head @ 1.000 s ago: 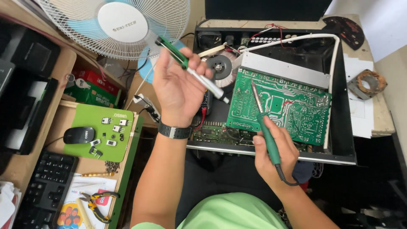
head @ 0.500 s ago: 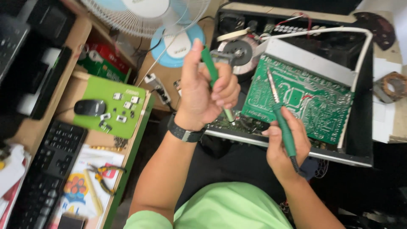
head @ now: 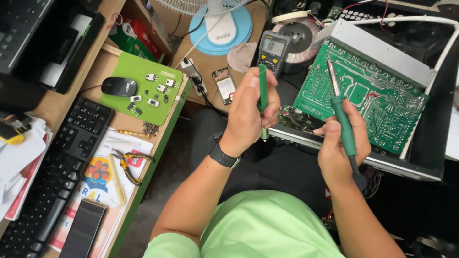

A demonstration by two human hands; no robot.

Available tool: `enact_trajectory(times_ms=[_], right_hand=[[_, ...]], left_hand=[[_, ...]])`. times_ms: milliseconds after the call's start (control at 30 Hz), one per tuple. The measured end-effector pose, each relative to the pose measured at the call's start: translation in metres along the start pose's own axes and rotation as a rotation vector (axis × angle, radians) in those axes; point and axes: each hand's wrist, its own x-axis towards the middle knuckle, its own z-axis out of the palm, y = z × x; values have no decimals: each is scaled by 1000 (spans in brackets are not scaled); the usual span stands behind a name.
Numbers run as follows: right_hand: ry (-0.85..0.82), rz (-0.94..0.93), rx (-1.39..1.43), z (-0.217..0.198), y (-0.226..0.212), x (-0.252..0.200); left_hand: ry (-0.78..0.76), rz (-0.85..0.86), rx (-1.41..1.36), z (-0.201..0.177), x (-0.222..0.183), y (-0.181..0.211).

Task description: Performing a final internal inspection and soldering components on a circuit board.

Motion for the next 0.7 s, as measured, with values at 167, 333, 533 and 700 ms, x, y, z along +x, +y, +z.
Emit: enact_trajectory(times_ms=[167,333,533,700], right_hand=[[-35,14,-25,-5,-2,2],[-39,24,-29,-4,-8,2],[-36,42,-23,-5,-10,2],[-23,54,9,-10,6,-1]], left_hand=[[-2,130,68,-8,-14,5],[-66,151,46,-11,-16,7],[-5,180,57,-5,-13,9],[26,177,71,-9,-10,7]])
